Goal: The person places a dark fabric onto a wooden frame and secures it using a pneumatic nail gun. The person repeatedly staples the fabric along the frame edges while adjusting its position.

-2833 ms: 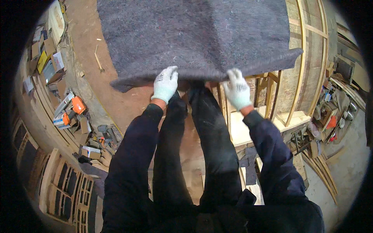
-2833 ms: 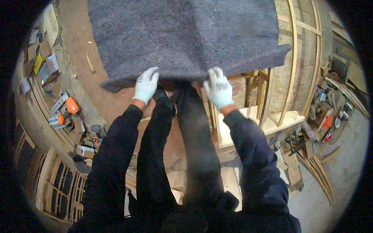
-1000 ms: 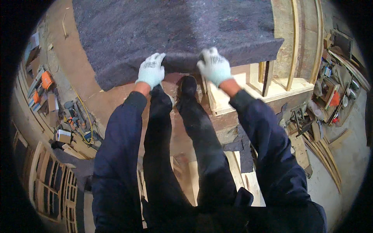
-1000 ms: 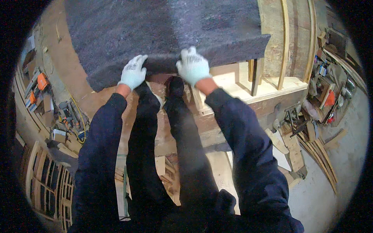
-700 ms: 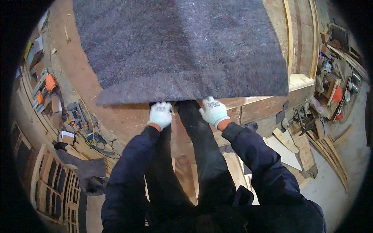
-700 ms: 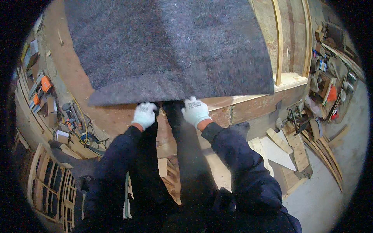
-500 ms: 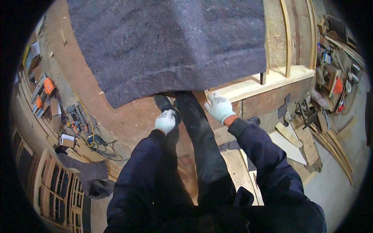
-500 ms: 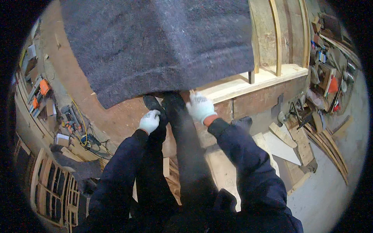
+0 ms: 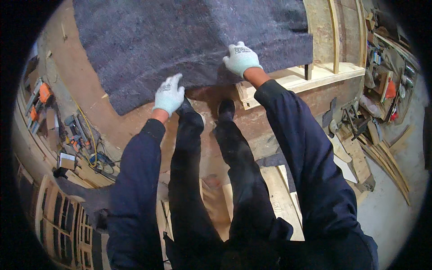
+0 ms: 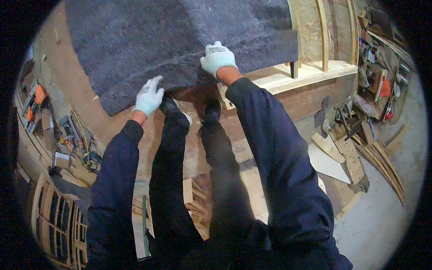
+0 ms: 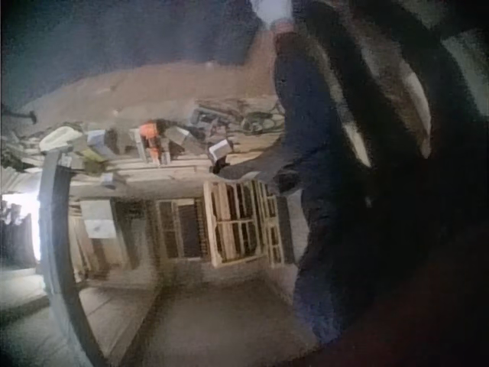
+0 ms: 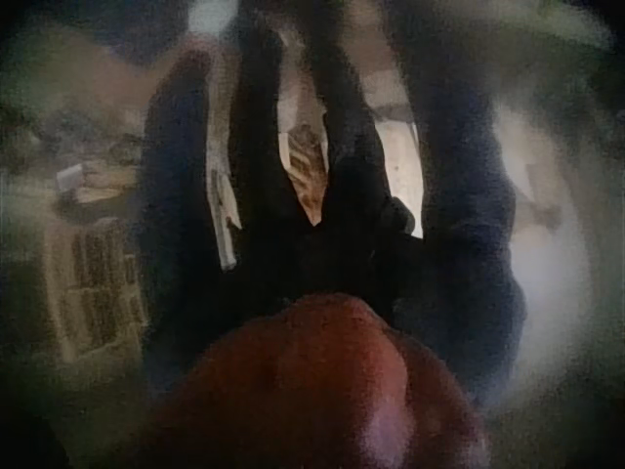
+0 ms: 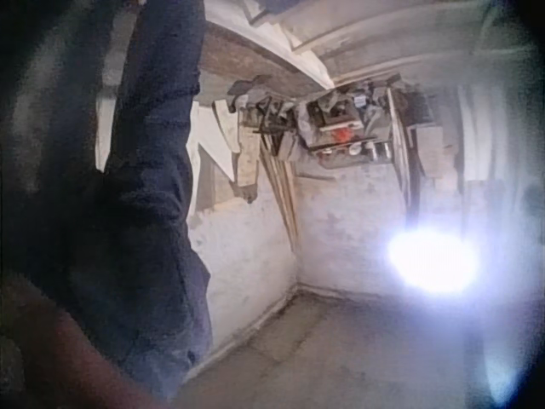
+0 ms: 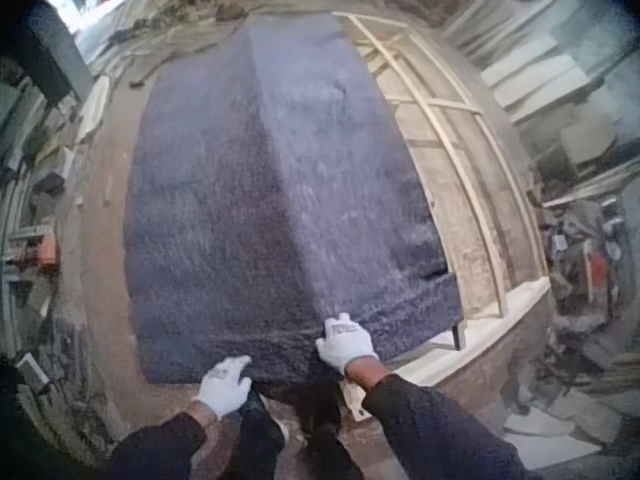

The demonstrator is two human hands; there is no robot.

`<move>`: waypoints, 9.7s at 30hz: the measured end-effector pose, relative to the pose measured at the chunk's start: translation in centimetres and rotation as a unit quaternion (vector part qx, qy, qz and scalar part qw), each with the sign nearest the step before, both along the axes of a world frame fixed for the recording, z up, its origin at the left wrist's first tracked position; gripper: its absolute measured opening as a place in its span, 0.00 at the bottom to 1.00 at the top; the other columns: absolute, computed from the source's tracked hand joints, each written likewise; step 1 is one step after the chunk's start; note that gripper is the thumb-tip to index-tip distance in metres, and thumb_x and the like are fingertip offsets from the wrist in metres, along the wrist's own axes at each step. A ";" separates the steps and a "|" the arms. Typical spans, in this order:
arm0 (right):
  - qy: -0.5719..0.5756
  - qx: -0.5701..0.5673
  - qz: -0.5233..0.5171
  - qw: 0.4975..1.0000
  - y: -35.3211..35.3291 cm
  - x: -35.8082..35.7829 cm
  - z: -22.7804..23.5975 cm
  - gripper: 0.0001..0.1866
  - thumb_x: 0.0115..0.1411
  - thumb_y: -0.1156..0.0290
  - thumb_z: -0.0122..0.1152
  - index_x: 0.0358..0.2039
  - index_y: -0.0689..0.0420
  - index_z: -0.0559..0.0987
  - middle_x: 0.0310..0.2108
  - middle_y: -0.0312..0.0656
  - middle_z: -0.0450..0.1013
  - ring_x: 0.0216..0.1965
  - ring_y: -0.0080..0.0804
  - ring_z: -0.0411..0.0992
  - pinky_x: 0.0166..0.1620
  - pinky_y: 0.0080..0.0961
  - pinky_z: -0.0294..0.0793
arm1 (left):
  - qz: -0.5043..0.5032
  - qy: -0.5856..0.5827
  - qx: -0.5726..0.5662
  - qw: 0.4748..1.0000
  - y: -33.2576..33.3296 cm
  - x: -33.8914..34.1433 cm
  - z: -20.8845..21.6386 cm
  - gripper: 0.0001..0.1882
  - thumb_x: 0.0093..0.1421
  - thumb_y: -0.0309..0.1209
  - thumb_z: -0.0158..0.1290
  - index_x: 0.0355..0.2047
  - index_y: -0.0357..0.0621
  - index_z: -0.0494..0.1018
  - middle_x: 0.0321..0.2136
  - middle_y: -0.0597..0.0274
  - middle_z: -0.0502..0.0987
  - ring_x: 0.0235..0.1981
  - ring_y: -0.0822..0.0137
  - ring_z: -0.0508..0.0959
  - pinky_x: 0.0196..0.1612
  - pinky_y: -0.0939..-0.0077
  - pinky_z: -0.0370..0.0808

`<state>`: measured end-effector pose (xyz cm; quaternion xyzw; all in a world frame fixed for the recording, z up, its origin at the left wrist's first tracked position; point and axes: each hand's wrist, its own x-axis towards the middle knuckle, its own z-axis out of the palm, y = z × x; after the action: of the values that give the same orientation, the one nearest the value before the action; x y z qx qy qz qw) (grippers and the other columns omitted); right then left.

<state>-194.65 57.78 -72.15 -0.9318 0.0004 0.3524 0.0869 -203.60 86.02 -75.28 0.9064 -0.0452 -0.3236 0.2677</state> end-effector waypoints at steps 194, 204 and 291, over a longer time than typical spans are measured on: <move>0.063 0.385 -0.463 0.796 54.5 118.2 28.4 0.10 0.65 0.68 0.56 0.30 0.60 0.78 0.22 0.38 0.76 0.19 0.23 0.72 0.23 0.26 0.71 | 0.607 0.328 -0.197 0.697 76.8 105.4 28.9 0.12 0.68 0.31 0.51 0.50 0.45 0.74 0.33 0.55 0.82 0.27 0.58 0.83 0.28 0.66 0.80; 0.030 0.420 -0.708 0.566 46.0 150.7 13.2 0.14 0.66 0.63 0.58 0.46 0.59 0.74 0.36 0.42 0.74 0.30 0.37 0.77 0.30 0.34 0.77 | 0.447 0.215 -0.140 0.857 72.1 140.0 24.9 0.18 0.70 0.33 0.49 0.53 0.33 0.75 0.42 0.56 0.82 0.43 0.66 0.79 0.49 0.74 0.75; -0.381 0.254 -0.762 -0.458 39.8 182.3 11.4 0.11 0.66 0.70 0.59 0.46 0.61 0.76 0.31 0.37 0.70 0.35 0.26 0.72 0.37 0.24 0.76 | -0.516 0.413 0.134 0.739 -18.9 192.4 -3.8 0.13 0.69 0.38 0.55 0.36 0.40 0.78 0.27 0.58 0.82 0.23 0.68 0.80 0.26 0.76 0.75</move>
<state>-12.38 97.56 -60.70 -0.3149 -0.5867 0.5829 -0.4657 -11.18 67.12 -79.10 0.5484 -0.3474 -0.7573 -0.0718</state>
